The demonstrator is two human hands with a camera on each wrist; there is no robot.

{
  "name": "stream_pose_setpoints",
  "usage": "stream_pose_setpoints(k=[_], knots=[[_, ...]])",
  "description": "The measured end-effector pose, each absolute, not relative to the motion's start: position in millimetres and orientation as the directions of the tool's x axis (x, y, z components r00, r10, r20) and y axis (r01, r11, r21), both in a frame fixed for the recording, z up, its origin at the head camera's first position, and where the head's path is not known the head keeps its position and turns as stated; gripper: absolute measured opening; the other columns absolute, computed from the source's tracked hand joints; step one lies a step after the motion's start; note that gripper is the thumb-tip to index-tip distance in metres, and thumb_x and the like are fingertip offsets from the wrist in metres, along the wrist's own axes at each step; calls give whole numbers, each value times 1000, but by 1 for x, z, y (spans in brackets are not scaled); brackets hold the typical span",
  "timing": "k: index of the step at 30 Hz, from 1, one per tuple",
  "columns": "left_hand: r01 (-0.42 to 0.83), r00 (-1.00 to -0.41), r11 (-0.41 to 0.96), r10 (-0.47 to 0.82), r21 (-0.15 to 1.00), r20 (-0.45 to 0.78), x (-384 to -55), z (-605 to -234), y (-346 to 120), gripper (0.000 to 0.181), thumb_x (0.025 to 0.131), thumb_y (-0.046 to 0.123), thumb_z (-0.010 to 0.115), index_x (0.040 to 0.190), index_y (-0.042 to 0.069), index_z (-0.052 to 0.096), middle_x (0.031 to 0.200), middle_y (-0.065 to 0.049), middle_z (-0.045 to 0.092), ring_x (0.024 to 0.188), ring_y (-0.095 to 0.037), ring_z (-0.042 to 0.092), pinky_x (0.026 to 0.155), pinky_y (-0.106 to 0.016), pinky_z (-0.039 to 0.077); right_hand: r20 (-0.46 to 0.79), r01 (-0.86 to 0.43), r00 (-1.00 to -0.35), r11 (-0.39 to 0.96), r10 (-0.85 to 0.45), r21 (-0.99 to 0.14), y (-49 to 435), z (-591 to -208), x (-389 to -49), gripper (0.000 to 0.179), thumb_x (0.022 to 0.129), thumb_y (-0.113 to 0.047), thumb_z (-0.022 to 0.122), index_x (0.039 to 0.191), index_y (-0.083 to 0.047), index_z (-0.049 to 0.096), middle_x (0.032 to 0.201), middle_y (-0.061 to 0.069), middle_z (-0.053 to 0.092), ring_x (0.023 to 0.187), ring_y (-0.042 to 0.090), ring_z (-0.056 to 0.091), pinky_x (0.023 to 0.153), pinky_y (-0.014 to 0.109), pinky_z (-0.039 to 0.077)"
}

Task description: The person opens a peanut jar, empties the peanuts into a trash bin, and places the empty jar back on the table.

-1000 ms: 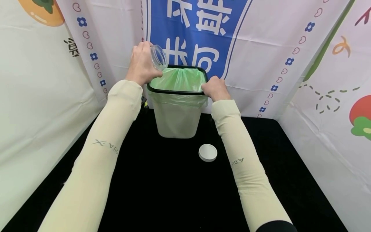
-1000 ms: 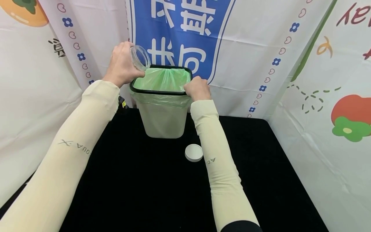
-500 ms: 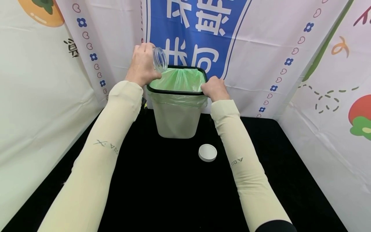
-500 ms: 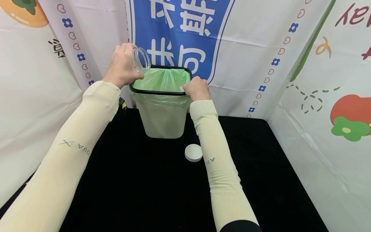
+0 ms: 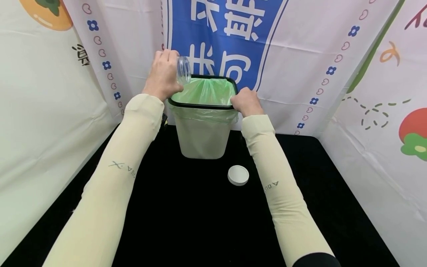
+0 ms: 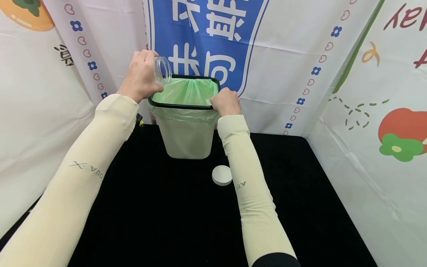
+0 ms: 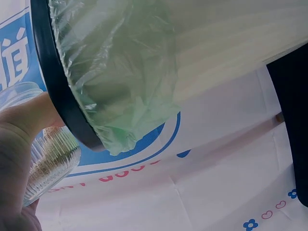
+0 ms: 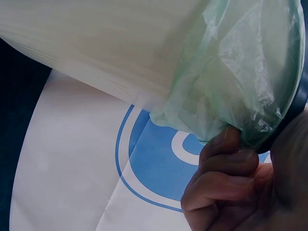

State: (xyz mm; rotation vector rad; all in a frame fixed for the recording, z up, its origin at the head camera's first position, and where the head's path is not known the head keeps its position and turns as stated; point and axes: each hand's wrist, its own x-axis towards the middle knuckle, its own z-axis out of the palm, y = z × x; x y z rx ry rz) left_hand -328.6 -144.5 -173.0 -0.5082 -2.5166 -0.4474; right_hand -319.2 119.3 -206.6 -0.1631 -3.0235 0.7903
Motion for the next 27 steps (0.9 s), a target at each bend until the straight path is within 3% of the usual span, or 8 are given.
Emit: stream_pose_setpoints(k=[17, 27], knots=[[450, -733, 891, 330, 60, 595, -328, -177, -144, 82, 70, -5, 85, 142, -12, 47, 141, -29, 55, 130, -45, 47, 123, -51, 39, -2, 97, -994, 867, 110, -488, 118, -211, -320, 15, 100, -20, 47, 88, -11, 50, 92, 11, 51, 79, 27, 52, 64, 34, 43], [437, -688, 899, 351, -24, 635, -329, -175, -142, 78, 70, -6, 82, 140, -12, 48, 139, -30, 57, 130, -46, 49, 121, -52, 42, -3, 102, -993, 867, 115, -489, 118, -207, -320, 15, 100, -20, 47, 97, -8, 56, 100, 14, 56, 83, 28, 54, 67, 36, 45]])
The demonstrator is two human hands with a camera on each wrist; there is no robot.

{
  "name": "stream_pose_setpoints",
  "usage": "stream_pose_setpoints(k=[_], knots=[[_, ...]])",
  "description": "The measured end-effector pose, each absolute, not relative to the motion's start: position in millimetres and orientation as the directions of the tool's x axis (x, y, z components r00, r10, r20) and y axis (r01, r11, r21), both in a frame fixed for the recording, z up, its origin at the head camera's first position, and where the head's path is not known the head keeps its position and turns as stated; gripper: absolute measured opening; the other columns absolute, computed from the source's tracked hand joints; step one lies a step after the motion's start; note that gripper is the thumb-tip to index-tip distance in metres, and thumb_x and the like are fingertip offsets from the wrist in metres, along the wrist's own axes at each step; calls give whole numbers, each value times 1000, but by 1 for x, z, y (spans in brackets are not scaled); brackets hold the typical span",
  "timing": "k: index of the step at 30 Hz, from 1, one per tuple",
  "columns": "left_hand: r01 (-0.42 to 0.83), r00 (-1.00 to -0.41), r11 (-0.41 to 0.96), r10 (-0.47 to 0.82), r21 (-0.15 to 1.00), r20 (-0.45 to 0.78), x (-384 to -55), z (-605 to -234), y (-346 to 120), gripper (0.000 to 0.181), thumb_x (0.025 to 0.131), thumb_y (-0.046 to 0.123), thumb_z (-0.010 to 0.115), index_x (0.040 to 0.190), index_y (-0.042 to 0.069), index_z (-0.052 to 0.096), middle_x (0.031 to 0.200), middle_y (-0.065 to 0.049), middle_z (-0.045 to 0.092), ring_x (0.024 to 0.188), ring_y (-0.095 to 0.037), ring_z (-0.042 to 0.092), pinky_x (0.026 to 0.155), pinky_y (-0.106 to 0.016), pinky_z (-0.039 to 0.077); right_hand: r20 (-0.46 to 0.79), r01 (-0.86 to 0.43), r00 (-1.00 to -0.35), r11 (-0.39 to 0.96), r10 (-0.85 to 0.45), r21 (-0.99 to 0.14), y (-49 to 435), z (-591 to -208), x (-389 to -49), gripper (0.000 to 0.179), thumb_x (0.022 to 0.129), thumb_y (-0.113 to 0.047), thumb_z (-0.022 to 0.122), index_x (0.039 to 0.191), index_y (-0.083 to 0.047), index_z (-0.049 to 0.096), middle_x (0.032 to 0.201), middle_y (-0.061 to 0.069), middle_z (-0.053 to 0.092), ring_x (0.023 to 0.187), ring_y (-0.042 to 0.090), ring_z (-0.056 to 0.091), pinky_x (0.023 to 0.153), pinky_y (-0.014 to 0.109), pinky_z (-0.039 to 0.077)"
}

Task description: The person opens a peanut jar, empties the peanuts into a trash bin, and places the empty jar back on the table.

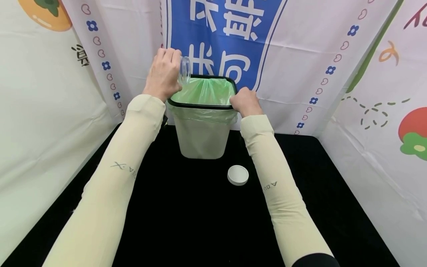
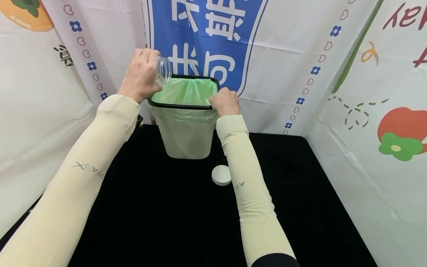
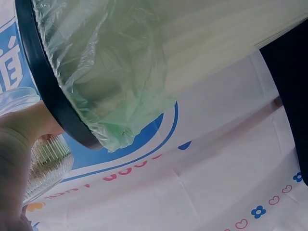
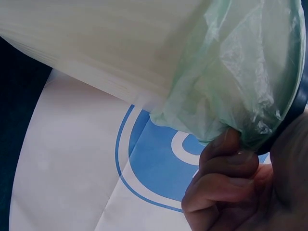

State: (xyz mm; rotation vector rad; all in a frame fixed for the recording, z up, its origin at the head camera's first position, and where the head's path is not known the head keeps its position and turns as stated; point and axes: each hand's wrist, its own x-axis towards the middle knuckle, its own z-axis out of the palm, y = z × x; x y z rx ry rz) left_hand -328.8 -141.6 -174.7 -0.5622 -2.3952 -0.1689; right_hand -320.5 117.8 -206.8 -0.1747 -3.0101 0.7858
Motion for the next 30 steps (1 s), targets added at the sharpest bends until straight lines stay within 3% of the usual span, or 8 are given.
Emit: stream_pose_setpoints(k=[13, 24, 30], knots=[[432, -660, 894, 403, -119, 634, -330, -173, -140, 65, 72, -12, 70, 134, -14, 51, 135, -30, 58, 130, -47, 50, 121, -50, 42, 2, 102, -993, 871, 118, -480, 117, -204, -320, 16, 101, -20, 47, 98, -7, 56, 100, 14, 55, 84, 28, 55, 66, 35, 44], [405, -644, 892, 436, -203, 629, -329, -172, -137, 58, 75, -13, 65, 131, -14, 51, 130, -31, 59, 125, -47, 53, 118, -51, 45, -4, 102, -993, 871, 114, -480, 117, -203, -318, 27, 102, -22, 46, 115, -3, 59, 116, 18, 60, 94, 30, 56, 76, 38, 47], [402, -623, 884, 454, -238, 637, -327, -175, -136, 53, 76, -15, 60, 128, -14, 53, 127, -30, 61, 123, -46, 55, 117, -50, 46, -15, 106, -993, 869, 113, -482, 118, -205, -317, 26, 102, -22, 46, 114, -3, 59, 111, 17, 59, 91, 30, 56, 72, 37, 46]])
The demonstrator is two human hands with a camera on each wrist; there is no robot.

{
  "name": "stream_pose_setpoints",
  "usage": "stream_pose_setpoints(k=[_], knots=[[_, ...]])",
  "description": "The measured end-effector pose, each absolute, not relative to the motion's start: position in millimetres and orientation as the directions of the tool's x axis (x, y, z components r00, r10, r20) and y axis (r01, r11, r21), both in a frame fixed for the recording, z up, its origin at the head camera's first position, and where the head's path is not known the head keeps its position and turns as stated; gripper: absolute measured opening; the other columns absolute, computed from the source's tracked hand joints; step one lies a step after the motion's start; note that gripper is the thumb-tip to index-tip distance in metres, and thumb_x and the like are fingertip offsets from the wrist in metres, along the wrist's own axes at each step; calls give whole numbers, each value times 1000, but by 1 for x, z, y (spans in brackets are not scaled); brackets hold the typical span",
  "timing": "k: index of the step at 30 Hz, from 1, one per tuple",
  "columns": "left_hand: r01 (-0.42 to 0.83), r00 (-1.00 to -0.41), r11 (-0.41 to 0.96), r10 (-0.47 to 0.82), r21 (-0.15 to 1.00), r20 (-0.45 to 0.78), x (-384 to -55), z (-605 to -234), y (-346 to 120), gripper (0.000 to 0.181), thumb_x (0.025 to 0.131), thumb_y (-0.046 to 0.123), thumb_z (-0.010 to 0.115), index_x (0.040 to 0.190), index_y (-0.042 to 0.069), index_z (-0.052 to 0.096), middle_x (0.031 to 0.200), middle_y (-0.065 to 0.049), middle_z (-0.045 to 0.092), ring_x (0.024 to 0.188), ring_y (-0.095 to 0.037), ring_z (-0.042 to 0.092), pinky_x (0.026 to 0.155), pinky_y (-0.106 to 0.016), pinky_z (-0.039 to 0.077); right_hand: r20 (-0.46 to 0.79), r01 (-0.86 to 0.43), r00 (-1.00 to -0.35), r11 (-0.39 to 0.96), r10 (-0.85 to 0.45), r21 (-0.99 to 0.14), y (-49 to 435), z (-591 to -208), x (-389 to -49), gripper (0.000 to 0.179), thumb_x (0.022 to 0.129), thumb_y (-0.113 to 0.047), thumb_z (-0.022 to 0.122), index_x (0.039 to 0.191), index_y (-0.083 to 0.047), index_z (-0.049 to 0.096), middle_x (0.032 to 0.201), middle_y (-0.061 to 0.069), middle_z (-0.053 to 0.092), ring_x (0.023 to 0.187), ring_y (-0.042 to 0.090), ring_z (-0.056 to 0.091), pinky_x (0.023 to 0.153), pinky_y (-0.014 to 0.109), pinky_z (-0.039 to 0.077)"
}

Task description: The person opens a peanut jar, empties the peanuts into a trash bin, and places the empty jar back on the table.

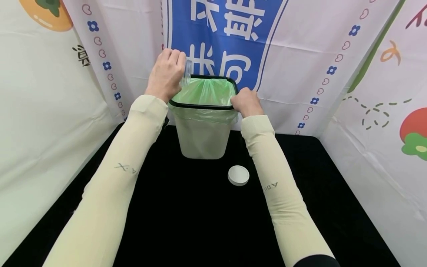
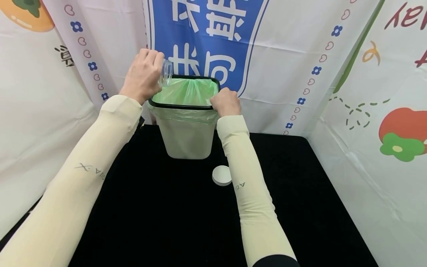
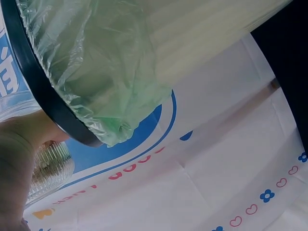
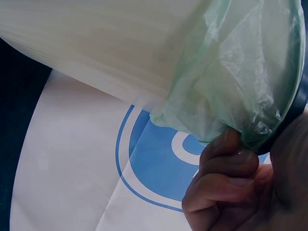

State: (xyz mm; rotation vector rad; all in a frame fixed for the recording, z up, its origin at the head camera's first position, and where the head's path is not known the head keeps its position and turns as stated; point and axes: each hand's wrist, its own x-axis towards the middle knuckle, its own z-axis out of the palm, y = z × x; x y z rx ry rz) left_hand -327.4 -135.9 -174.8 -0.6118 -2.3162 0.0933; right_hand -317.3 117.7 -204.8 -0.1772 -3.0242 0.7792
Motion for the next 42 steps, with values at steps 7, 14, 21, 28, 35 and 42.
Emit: stream_pose_setpoints(k=[7, 14, 21, 28, 35, 42], knots=[[395, -615, 876, 475, -276, 629, -326, -175, -136, 48, 78, -18, 52, 125, -14, 53, 125, -30, 61, 122, -46, 55, 115, -50, 47, -14, 109, -993, 871, 117, -478, 118, -205, -316, 30, 102, -23, 47, 120, -2, 58, 117, 19, 60, 93, 30, 57, 74, 37, 47], [390, -616, 877, 476, -282, 628, -326, -175, -137, 49, 77, -19, 52, 126, -14, 53, 125, -30, 61, 123, -46, 55, 116, -50, 47, 12, 90, -994, 875, 108, -476, 117, -207, -317, 22, 101, -22, 47, 106, -4, 59, 106, 16, 58, 87, 29, 55, 70, 36, 46], [382, -600, 866, 498, -322, 626, -326, -173, -137, 49, 77, -18, 51, 126, -14, 52, 124, -30, 61, 121, -46, 55, 113, -51, 48, 18, 93, -993, 878, 115, -470, 117, -208, -319, 16, 100, -20, 47, 99, -7, 56, 98, 13, 55, 82, 28, 54, 65, 35, 44], [369, -589, 859, 511, -354, 626, -326, -173, -137, 45, 79, -18, 48, 123, -13, 53, 121, -30, 61, 119, -45, 55, 111, -51, 48, 20, 90, -993, 872, 114, -481, 117, -209, -319, 14, 100, -19, 48, 94, -9, 55, 97, 14, 55, 81, 27, 54, 65, 35, 44], [366, -581, 854, 520, -370, 626, -326, -174, -137, 43, 81, -18, 48, 124, -14, 53, 121, -30, 61, 119, -45, 55, 112, -51, 48, 25, 91, -993, 871, 117, -482, 118, -209, -319, 16, 100, -20, 48, 99, -7, 57, 97, 13, 55, 82, 28, 55, 65, 35, 44], [367, -580, 851, 526, -376, 622, -325, -172, -137, 44, 83, -19, 48, 126, -13, 53, 123, -30, 61, 121, -46, 55, 115, -51, 47, 27, 93, -992, 871, 121, -482, 117, -209, -318, 18, 100, -19, 47, 103, -5, 59, 100, 15, 57, 84, 28, 55, 66, 36, 45]])
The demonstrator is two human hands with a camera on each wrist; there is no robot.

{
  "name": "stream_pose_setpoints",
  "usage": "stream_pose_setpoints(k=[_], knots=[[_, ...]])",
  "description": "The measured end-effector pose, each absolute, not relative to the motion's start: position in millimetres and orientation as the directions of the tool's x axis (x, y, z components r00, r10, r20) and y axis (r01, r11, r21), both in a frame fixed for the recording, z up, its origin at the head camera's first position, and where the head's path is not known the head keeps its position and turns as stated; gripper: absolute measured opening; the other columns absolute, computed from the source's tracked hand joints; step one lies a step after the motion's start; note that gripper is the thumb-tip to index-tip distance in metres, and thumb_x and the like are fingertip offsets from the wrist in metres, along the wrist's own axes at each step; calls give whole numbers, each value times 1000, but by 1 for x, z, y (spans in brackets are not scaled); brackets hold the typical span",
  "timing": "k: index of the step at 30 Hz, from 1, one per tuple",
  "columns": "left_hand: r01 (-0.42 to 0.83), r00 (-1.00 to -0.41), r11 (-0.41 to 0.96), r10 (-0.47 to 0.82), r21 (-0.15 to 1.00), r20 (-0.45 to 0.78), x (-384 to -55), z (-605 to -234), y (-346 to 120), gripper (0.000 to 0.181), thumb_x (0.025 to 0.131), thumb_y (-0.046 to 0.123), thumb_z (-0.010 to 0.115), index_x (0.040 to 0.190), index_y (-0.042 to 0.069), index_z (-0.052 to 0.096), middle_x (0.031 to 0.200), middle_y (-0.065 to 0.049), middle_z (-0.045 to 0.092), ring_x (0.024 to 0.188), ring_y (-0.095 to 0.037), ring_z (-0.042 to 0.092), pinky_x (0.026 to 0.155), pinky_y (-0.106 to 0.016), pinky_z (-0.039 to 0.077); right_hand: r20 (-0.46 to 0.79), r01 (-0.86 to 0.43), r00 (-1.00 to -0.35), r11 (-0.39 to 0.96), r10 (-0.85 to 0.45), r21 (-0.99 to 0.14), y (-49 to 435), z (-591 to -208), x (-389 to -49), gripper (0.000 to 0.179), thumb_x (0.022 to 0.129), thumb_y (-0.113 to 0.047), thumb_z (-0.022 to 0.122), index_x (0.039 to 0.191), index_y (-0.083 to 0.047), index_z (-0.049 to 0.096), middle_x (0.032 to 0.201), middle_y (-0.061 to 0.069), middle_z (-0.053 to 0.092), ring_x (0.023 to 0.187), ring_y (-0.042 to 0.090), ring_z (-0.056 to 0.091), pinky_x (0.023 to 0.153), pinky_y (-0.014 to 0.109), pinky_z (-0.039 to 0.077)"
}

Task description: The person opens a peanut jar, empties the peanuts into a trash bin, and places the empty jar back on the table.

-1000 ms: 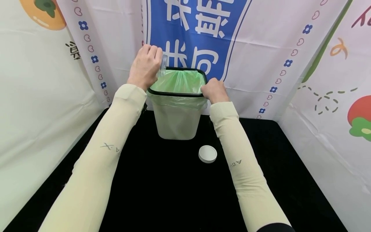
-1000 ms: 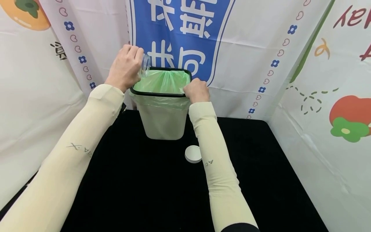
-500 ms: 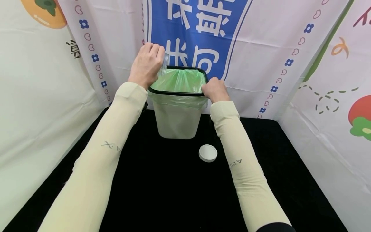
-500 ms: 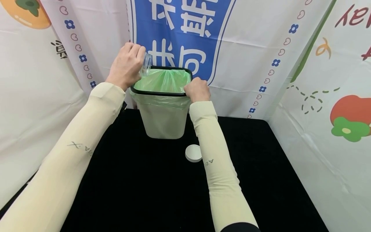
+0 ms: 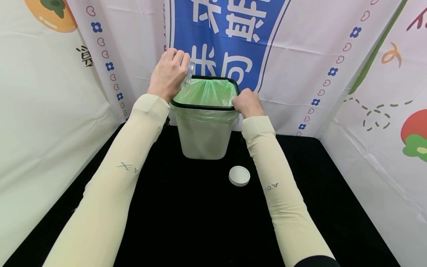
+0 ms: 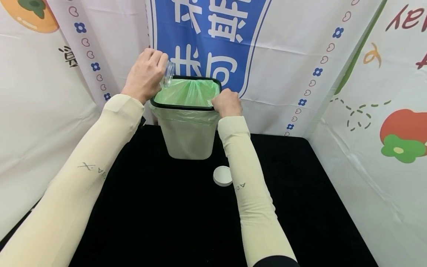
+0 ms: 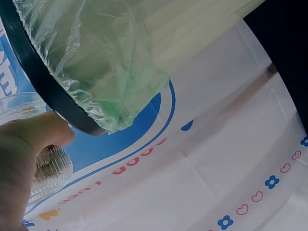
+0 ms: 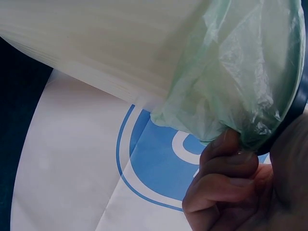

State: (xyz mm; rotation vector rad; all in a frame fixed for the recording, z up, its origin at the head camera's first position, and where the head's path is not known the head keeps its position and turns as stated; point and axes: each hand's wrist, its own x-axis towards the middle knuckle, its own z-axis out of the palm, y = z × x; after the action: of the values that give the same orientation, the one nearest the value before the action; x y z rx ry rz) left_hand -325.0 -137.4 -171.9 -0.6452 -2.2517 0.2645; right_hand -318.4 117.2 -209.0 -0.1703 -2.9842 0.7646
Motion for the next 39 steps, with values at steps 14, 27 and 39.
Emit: stream_pose_setpoints(k=[14, 27, 39], knots=[[385, -538, 828, 560, -407, 631, -326, -170, -136, 39, 89, -21, 44, 126, -14, 54, 122, -29, 63, 118, -44, 57, 113, -50, 49, 8, 92, -994, 870, 110, -484, 118, -206, -315, 26, 101, -21, 47, 113, -3, 61, 120, 20, 61, 97, 32, 58, 77, 39, 49], [381, -528, 804, 594, -457, 607, -324, -167, -134, 40, 87, -20, 46, 126, -14, 55, 122, -29, 64, 114, -43, 58, 113, -49, 50, 7, 90, -994, 879, 105, -469, 117, -206, -315, 31, 101, -21, 47, 120, -1, 59, 127, 22, 61, 104, 34, 58, 85, 42, 50], [390, -504, 783, 623, -485, 599, -323, -167, -131, 39, 88, -22, 42, 123, -14, 56, 122, -28, 64, 115, -43, 59, 111, -50, 52, 13, 84, -995, 874, 103, -478, 117, -205, -313, 25, 101, -21, 47, 112, -3, 61, 120, 20, 61, 97, 32, 57, 78, 40, 49]])
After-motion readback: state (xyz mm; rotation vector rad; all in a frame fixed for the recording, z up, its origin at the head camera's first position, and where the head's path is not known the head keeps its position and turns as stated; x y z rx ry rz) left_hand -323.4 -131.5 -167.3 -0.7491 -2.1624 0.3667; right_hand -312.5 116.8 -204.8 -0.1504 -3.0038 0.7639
